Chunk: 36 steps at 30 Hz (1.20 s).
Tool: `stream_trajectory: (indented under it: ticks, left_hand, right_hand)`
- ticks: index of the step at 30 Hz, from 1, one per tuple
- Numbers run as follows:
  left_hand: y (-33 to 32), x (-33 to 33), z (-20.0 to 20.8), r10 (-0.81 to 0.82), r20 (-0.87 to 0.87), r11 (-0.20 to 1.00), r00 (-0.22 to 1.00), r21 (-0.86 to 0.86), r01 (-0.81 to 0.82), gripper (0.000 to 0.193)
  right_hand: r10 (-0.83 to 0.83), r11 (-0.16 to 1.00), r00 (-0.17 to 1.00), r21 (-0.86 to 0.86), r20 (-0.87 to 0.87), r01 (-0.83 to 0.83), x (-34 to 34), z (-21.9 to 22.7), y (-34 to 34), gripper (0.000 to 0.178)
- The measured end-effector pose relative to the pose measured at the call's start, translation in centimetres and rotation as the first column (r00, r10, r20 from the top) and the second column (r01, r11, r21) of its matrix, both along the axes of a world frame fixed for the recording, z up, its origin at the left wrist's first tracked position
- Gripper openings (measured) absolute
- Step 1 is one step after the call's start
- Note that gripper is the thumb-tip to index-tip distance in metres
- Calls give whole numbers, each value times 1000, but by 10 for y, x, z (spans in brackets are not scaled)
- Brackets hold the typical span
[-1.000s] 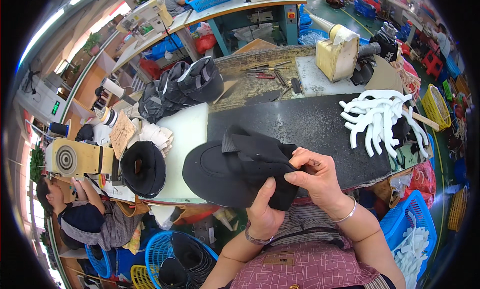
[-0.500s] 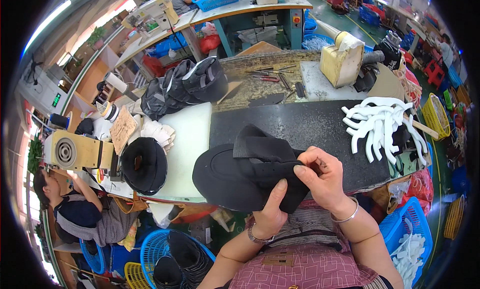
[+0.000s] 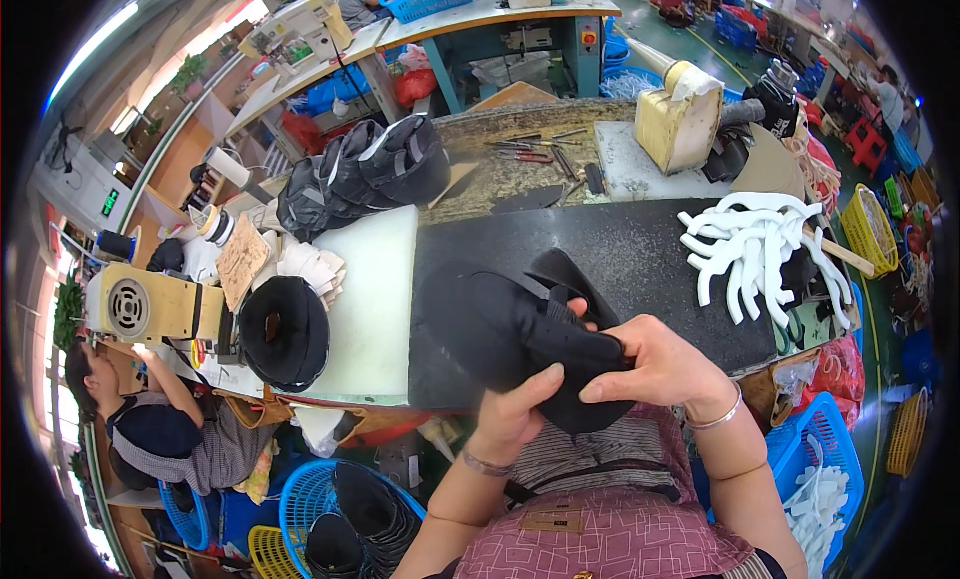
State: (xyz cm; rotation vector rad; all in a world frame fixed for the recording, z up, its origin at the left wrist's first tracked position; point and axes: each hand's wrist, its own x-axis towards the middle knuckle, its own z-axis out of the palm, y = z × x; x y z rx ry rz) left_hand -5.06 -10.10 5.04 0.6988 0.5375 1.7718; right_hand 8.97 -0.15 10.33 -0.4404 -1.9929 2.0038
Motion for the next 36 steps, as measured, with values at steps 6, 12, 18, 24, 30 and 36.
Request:
stream_trajectory:
  ticks: [6,12,18,24,30,36]
  left_hand:
    - [-1,-26,-16,-32,222,934,974,-340,108,50]
    - [5,-51,-26,-189,583,954,790,-82,289,54]
    - [22,-70,-27,208,-976,691,66,99,-716,49]
    - [9,-21,-20,259,-964,904,62,219,-368,44]
    - [3,-15,-23,172,-874,890,454,-59,-451,30]
    - [13,-12,-23,277,-590,878,758,-165,-449,20]
  right_hand:
    - [-313,229,833,815,-456,532,15,-23,-17,31]
    - [-311,775,929,-619,-202,125,28,-85,16,69]
    - [-256,737,963,-662,-86,137,9,-104,2,49]
    - [-434,523,891,-843,-134,128,4,-117,-20,40]
    - [-330,364,944,-920,17,144,10,-114,-19,50]
    - [-388,431,889,-900,-245,-60,18,-104,-18,66]
